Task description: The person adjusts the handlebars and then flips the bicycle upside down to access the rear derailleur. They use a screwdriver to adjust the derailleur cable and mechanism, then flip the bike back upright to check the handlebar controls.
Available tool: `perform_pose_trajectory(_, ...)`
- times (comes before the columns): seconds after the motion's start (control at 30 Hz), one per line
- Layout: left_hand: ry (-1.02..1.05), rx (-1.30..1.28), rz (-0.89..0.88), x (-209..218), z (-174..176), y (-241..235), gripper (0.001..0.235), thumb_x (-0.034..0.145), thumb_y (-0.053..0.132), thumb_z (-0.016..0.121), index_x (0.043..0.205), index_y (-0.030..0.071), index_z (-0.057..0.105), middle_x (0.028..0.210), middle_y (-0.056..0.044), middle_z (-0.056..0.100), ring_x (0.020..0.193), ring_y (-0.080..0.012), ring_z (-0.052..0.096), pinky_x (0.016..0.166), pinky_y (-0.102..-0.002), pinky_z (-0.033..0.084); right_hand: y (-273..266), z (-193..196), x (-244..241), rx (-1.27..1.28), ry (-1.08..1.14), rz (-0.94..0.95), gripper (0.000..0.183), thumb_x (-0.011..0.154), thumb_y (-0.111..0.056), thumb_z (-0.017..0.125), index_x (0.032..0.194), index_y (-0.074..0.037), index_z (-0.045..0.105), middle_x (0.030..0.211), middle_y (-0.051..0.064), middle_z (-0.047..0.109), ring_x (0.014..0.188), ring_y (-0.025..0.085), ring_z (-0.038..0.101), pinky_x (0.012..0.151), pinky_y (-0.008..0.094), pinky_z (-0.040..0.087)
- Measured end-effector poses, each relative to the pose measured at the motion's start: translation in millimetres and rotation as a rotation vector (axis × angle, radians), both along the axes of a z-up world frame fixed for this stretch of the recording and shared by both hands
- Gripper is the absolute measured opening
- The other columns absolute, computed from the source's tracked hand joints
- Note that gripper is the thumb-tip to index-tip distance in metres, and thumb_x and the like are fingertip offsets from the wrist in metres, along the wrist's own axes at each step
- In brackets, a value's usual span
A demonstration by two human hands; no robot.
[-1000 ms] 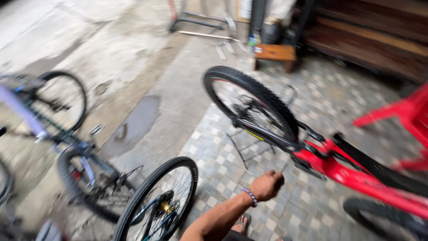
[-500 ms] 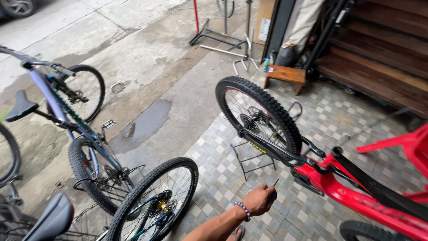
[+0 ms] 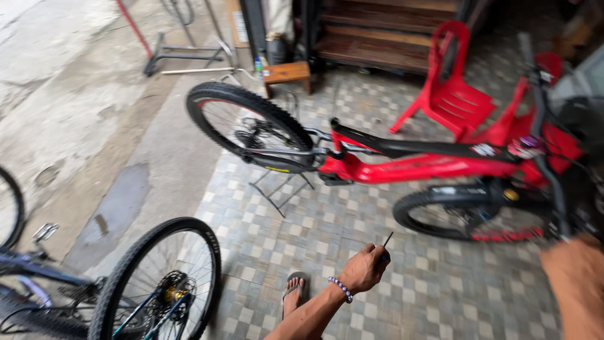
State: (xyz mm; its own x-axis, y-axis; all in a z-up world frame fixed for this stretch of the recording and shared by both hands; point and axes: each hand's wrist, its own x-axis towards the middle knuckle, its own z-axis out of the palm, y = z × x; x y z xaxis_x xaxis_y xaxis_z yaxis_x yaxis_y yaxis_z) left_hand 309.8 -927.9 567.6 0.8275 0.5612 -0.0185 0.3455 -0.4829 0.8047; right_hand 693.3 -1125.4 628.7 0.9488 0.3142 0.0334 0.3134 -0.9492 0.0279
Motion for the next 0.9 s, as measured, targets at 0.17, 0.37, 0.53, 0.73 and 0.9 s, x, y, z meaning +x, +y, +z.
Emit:
perform_pose_trajectory(0.17,-0.101,-0.054,-0.101,31.7,7.2,-81.5,0.013,0.099,0.016,0.06,0.11,0.009,0.062,0.106,-0.02,0.063,0.092,-0.0447,0.063,0.079,-0.052,0.052,-14.7,-12.1,34.9,-0.037,0.03,0.038,0.07,0.092,-0.027,0.061,0.145,0.016,0.046,0.122,0.034,0.071,0.11,0.047,0.071,0.089,0.056,0.055)
perform_pose_trajectory(0.37,-0.246,-0.05,-0.214,90.6,6.4,-108.4,0.011,0.097,0.009,0.064,0.108,0.006,0.064,0.105,-0.02,0.064,0.093,-0.0421,0.064,0.08,-0.047,0.053,-22.5,-14.2,42.2,0.013,-0.001,0.083,0.054,0.101,-0.021,0.05,0.145,0.01,0.047,0.106,0.024,0.076,0.097,0.037,0.075,0.08,0.051,0.057)
perform_pose_trajectory(0.53,-0.395,-0.106,-0.191,165.0,15.3,-119.0,0.012,0.101,0.013,0.062,0.108,0.004,0.063,0.098,-0.016,0.066,0.084,-0.0284,0.065,0.075,-0.038,0.053,-19.6,14.8,38.1,0.107,0.054,0.072,0.04,0.096,-0.02,0.058,0.128,0.005,0.058,0.107,0.021,0.076,0.099,0.035,0.075,0.082,0.047,0.058)
perform_pose_trajectory(0.73,-0.715,-0.456,0.03,266.7,61.0,-126.2,0.012,0.109,0.014,0.054,0.114,0.005,0.059,0.091,-0.007,0.059,0.079,-0.013,0.055,0.074,-0.028,0.049,-55.2,48.8,16.7,0.263,0.285,0.158,0.088,0.082,-0.052,0.077,0.138,0.007,0.043,0.091,0.024,0.074,0.087,0.039,0.073,0.078,0.05,0.055)
perform_pose_trajectory(0.9,-0.809,-0.106,-0.128,330.2,112.0,-144.5,0.013,0.107,0.005,0.057,0.12,0.004,0.059,0.11,-0.01,0.064,0.1,-0.0218,0.061,0.091,-0.033,0.051,-109.7,52.6,41.0,0.77,0.623,0.187,0.047,0.09,-0.046,0.069,0.114,-0.006,0.071,0.086,0.009,0.079,0.077,0.019,0.075,0.07,0.034,0.056)
